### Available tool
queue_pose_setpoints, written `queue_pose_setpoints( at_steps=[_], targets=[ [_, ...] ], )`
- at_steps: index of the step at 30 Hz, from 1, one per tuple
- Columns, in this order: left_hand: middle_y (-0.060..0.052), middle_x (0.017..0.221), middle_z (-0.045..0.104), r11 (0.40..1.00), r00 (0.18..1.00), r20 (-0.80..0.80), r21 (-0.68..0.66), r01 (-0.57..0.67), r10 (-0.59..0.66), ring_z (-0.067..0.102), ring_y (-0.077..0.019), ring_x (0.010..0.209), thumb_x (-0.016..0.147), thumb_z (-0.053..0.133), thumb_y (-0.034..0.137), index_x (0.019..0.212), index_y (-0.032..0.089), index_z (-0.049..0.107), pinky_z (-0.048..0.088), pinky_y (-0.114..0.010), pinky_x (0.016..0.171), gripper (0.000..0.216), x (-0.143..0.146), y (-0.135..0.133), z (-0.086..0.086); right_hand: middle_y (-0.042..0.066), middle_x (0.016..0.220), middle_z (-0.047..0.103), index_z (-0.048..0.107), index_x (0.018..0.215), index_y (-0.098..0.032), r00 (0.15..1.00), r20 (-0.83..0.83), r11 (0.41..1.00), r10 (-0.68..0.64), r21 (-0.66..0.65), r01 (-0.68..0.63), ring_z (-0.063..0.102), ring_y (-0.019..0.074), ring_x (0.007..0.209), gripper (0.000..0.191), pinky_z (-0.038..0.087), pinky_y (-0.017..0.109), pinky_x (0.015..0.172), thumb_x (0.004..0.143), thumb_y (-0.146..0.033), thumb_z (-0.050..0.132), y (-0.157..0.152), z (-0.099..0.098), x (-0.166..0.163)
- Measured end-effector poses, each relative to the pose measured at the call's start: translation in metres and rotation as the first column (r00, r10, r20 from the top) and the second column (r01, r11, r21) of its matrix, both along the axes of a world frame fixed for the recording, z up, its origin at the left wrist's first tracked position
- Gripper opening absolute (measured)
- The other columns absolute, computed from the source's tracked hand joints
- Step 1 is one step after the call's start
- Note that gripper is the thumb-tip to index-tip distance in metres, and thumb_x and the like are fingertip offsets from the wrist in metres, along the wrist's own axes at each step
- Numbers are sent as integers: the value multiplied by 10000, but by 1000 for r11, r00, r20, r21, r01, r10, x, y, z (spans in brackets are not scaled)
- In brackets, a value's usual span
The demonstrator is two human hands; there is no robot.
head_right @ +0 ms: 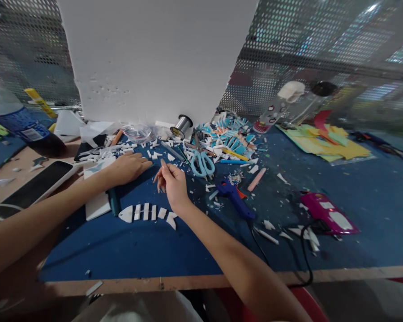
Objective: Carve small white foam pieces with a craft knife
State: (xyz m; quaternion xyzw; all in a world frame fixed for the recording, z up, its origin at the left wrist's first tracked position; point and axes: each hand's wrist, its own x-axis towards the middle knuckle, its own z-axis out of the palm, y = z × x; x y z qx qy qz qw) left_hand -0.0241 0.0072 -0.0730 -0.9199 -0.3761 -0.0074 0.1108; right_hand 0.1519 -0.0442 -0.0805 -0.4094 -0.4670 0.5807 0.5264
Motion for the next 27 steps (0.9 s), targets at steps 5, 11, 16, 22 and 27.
queue_pose_setpoints(
  at_steps=[5,11,16,22,27],
  targets=[
    [-85,741,640,1000,1000,-11,-18,-24,24,582,-198,716,918,380,233,859,159,598,375,-303,658,237,1,0,3,-44,434,484,509,565,-191,1000,-8,1000,-8,-9,8,380,58,331,373,274,210,350,798,-472,584,1,0,2],
    [-105,796,656,994,993,48,-12,-108,108,607,-213,775,937,344,280,888,135,591,398,-317,701,291,-1,0,2,-41,447,486,505,571,-192,1000,-9,1000,-27,6,27,383,59,339,355,290,215,363,816,-439,573,2,0,5],
    [-99,860,678,992,988,92,-30,-123,125,616,-214,819,926,385,273,930,152,596,396,-325,744,244,0,0,-2,-41,440,475,512,571,-190,1000,4,1000,-16,6,16,385,60,334,371,279,211,349,810,-465,581,1,2,4],
    [-96,877,678,989,989,38,37,-143,142,603,-228,824,931,371,304,951,183,603,381,-319,689,263,4,-4,-1,-48,430,477,521,563,-184,1000,-7,1000,-22,3,22,383,52,326,382,284,196,341,781,-488,596,0,2,1],
    [-93,904,676,987,989,5,70,-146,146,589,-245,862,925,383,308,963,198,597,372,-323,679,244,4,-2,-3,-48,422,486,517,556,-185,1000,-10,1000,-14,16,14,387,52,316,377,275,195,338,780,-478,594,0,1,-1]
  ],
)
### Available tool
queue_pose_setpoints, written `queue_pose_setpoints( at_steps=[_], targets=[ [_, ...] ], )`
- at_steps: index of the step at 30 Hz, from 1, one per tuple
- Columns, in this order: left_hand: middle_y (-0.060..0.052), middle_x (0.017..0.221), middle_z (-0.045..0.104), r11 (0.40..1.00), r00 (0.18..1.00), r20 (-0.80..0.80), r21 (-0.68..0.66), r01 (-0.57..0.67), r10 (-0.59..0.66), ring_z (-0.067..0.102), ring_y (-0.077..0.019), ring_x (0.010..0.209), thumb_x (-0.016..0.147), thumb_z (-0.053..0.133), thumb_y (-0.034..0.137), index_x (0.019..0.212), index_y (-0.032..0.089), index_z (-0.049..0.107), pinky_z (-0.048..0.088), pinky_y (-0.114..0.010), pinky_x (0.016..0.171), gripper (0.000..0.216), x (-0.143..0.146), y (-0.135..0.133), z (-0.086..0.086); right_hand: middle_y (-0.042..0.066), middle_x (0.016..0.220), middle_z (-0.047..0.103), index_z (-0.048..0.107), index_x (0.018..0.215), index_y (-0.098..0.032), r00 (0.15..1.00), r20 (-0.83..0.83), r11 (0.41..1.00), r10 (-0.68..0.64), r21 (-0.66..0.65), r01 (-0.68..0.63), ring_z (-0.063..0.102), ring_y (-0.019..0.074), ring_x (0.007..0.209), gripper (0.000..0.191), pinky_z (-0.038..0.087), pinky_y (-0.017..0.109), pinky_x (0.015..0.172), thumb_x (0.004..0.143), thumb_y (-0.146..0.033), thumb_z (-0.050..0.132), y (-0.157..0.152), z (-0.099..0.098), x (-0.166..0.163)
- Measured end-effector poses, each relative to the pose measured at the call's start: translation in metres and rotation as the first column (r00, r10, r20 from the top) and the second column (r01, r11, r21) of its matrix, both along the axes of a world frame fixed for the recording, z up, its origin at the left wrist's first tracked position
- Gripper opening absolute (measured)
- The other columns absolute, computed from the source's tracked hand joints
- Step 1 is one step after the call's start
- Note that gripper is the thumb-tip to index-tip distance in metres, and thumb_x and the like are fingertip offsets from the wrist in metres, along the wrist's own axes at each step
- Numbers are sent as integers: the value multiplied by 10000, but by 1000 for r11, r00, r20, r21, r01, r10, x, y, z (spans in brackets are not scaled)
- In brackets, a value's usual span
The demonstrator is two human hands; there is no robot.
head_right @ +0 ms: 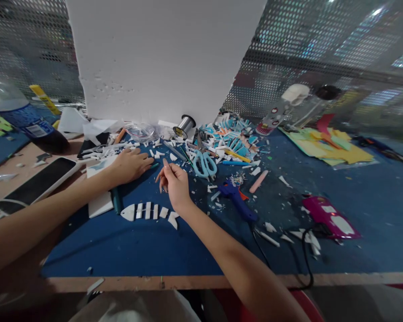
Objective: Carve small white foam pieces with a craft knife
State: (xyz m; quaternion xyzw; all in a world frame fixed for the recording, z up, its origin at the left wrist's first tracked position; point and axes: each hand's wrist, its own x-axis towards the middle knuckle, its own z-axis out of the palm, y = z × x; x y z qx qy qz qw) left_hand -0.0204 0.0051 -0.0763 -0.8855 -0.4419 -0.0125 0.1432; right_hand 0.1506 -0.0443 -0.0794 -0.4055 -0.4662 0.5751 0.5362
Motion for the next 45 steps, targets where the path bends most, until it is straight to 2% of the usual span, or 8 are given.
queue_pose_setpoints(
  at_steps=[4,7,17,25,30,37,45],
  targets=[
    [-64,869,676,995,998,0,-65,69,-70,589,-211,833,913,401,238,924,200,587,384,-322,716,191,-3,5,-2,-46,419,481,515,553,-185,1000,8,1000,4,2,-4,388,55,317,379,271,196,337,790,-471,589,-1,2,0],
    [-76,852,667,993,997,24,-85,79,-78,597,-213,822,918,375,226,916,181,582,400,-328,719,212,-6,6,0,-49,414,476,517,554,-184,1000,12,1000,-10,1,10,380,54,314,382,273,193,335,784,-479,595,0,2,2],
    [-115,813,631,996,1000,-6,-83,-15,15,600,-223,800,916,312,174,967,120,532,440,-325,693,232,-16,13,-3,-44,428,480,522,571,-183,1000,-4,1000,-19,8,19,383,57,323,341,282,197,343,811,-418,578,3,-2,5],
    [-170,1029,578,989,995,-10,115,-93,95,540,-293,982,925,311,216,1016,127,559,440,-349,690,278,-5,0,4,-50,416,471,511,563,-184,1000,13,1000,-8,-4,8,387,56,318,368,282,198,345,798,-459,583,3,-1,5],
    [-138,1014,581,997,1000,-12,70,-26,27,529,-271,970,915,359,243,1016,160,584,434,-344,710,260,0,0,-1,-53,409,457,513,554,-185,1000,14,1000,-9,-7,9,379,57,306,383,269,201,334,788,-479,586,1,2,4],
    [-101,932,620,999,1000,11,40,-6,6,551,-254,899,933,335,282,972,170,598,415,-352,701,289,0,1,-6,-50,411,464,510,555,-184,1000,17,1000,-11,-4,11,383,59,310,394,270,198,330,794,-488,584,1,2,3],
    [-115,920,648,996,996,-34,-18,87,-88,561,-253,891,881,376,123,968,143,576,393,-344,668,219,7,-4,-4,-56,395,455,506,548,-181,1000,20,1000,-12,2,12,375,51,305,402,263,189,332,797,-489,582,0,3,1]
  ],
)
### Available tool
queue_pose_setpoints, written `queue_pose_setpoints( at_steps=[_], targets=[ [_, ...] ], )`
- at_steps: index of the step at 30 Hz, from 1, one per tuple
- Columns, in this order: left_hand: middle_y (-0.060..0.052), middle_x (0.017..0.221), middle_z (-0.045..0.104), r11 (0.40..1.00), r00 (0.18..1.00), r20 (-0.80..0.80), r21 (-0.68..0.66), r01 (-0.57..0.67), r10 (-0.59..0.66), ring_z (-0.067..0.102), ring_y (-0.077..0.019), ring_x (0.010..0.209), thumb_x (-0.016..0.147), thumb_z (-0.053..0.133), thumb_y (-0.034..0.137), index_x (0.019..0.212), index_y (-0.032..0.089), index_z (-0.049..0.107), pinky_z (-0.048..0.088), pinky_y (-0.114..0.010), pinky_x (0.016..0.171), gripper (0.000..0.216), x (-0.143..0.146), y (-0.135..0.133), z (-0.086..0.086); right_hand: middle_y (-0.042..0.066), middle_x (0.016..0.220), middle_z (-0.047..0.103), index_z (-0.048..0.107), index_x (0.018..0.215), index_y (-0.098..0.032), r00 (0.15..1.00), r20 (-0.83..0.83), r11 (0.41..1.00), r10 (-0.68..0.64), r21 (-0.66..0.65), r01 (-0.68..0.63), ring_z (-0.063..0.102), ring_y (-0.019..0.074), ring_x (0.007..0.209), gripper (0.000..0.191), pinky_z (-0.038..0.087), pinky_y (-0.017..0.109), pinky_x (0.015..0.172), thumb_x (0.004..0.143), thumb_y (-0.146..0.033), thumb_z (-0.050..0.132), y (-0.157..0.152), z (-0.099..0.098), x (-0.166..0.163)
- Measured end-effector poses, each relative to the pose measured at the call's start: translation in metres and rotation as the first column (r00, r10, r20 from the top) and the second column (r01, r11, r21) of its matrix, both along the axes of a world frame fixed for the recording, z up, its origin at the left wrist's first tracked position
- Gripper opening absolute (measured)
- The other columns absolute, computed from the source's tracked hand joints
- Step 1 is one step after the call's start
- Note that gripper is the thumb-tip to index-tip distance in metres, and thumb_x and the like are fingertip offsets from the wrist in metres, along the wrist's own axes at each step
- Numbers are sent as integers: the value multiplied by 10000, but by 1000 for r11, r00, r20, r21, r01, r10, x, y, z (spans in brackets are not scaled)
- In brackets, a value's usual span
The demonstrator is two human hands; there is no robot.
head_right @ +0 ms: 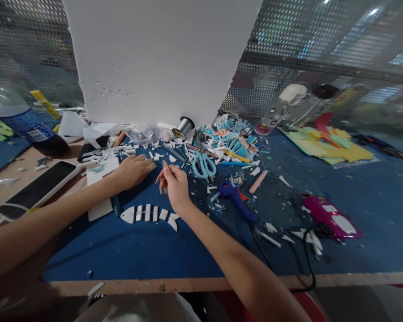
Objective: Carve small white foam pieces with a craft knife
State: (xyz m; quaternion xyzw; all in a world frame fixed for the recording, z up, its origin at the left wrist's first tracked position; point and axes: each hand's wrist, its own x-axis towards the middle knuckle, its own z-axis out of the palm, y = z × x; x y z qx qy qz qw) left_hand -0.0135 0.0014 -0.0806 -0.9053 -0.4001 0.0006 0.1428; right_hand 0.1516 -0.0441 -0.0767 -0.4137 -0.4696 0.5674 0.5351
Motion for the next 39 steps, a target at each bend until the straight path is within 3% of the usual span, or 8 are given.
queue_pose_setpoints(
  at_steps=[8,17,23,25,28,30,33,39],
  targets=[
    [-124,925,646,993,996,83,-119,-28,38,583,-240,907,934,300,237,927,133,557,433,-336,708,278,-3,3,2,-53,413,462,514,568,-184,1000,12,1000,-5,0,5,382,56,313,379,279,195,338,800,-476,583,1,-2,2],
    [-123,879,623,971,985,144,-231,-59,94,585,-214,802,905,303,165,918,129,519,426,-319,687,219,-13,9,4,-50,410,471,518,564,-181,1000,-9,1000,-21,3,21,390,56,310,373,273,195,338,773,-478,603,3,-3,4],
    [-45,725,548,914,915,363,-406,-16,177,505,-162,663,875,324,164,783,172,465,380,-283,626,169,-13,10,14,-50,413,473,515,569,-185,1000,-8,1000,-25,5,25,387,58,310,384,278,196,336,772,-500,600,3,-3,4],
    [-3,664,492,866,826,503,-499,38,254,460,-133,610,871,352,194,741,182,438,371,-260,600,157,-10,6,17,-50,416,471,514,575,-188,999,-1,999,-37,23,37,388,60,315,381,282,199,339,785,-498,588,2,-3,5],
    [32,630,419,731,587,670,-657,184,454,400,-93,563,878,392,288,708,178,430,367,-217,554,206,-3,-4,19,-49,421,468,513,579,-192,998,24,996,-51,77,49,394,65,324,398,292,207,349,808,-514,558,1,-1,6],
    [40,630,399,588,413,668,-743,319,619,386,-74,545,866,439,342,719,171,443,369,-191,527,226,2,-13,19,-49,429,462,520,586,-192,998,47,992,-49,116,43,399,68,331,409,304,213,359,821,-527,538,-1,0,8],
    [32,684,454,379,247,519,-810,447,818,439,-57,573,843,496,333,753,166,461,398,-165,542,194,9,-25,19,-52,449,452,528,598,-194,996,82,985,-42,170,28,413,71,348,402,332,218,380,840,-515,525,-4,2,8],
    [33,591,409,271,153,458,-729,629,876,402,-63,518,873,421,266,662,162,443,373,-181,506,237,14,-31,11,-50,468,445,533,615,-200,985,175,967,12,248,-56,440,79,369,386,370,218,396,888,-468,475,-13,5,8]
  ],
)
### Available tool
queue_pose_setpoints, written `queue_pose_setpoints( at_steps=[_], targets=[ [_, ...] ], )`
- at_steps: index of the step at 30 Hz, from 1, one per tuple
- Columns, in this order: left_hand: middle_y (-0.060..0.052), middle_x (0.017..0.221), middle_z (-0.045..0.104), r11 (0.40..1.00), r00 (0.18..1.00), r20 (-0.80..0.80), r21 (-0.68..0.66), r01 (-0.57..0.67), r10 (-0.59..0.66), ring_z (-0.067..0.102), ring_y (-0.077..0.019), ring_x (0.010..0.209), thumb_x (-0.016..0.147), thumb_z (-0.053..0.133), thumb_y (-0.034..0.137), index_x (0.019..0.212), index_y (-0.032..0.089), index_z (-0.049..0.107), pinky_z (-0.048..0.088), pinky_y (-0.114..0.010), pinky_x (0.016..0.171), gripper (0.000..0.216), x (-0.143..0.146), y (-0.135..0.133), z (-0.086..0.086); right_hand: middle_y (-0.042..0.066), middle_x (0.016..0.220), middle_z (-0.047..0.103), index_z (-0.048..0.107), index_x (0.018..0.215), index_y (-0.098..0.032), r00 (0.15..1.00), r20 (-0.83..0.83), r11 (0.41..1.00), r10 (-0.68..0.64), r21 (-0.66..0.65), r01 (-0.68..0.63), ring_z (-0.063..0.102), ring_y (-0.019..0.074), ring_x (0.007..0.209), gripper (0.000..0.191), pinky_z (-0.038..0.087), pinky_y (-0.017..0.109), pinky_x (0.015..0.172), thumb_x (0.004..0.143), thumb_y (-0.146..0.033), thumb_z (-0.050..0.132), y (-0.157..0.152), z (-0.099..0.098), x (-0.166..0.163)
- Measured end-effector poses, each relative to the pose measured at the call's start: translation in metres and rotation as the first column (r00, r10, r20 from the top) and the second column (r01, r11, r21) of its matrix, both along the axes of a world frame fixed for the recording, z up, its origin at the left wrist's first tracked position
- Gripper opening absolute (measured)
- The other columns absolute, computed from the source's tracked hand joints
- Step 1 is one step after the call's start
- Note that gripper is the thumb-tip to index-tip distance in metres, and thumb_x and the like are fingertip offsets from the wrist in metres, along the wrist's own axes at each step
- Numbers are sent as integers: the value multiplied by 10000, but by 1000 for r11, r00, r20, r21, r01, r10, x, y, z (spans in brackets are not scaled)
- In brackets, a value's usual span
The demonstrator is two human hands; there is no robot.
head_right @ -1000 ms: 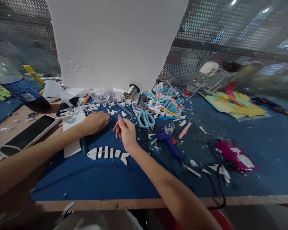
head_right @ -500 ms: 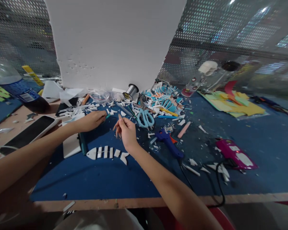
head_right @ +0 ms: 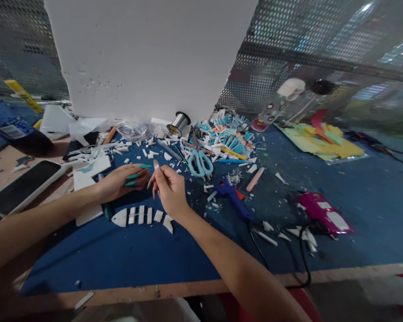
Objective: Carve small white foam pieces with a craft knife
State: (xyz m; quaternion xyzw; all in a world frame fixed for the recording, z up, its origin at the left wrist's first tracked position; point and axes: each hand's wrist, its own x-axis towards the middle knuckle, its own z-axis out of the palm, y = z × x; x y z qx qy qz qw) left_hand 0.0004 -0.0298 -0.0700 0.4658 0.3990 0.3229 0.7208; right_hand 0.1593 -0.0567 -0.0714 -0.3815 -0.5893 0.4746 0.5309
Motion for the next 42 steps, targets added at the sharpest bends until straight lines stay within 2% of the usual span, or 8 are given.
queue_pose_setpoints(
  at_steps=[5,9,18,23,42],
  targets=[
    [36,580,383,1000,1000,5,5,11,-11,382,-69,508,872,428,301,666,170,435,376,-199,500,244,0,1,-4,-37,511,494,547,643,-204,995,97,997,7,80,-14,469,80,401,365,395,223,440,912,-429,447,-3,-1,1],
    [26,613,417,1000,999,-42,15,9,-8,395,-71,524,852,456,340,680,172,441,381,-205,500,241,0,1,-3,-38,498,489,548,660,-209,988,156,995,-6,103,-11,476,86,403,349,398,230,453,921,-408,430,-2,-3,1],
    [29,604,419,1000,1000,-10,-3,19,-19,405,-76,532,847,472,336,685,173,453,377,-213,513,231,-1,1,-1,-37,502,504,539,674,-214,977,211,992,-28,129,0,479,85,403,298,388,225,453,930,-311,421,-2,-5,0],
    [28,593,437,999,998,48,-22,28,-27,408,-74,531,854,474,298,684,164,470,358,-208,510,217,-1,1,0,-39,503,499,534,673,-211,975,218,990,-32,139,2,470,79,399,299,387,220,448,933,-301,416,-3,-4,0],
    [30,584,453,999,994,105,-30,32,-29,413,-73,532,857,489,273,674,153,490,351,-199,523,219,0,0,1,-50,467,485,522,665,-189,981,193,982,-34,190,-4,467,60,379,292,388,195,434,932,-268,437,-2,-4,0]
  ],
)
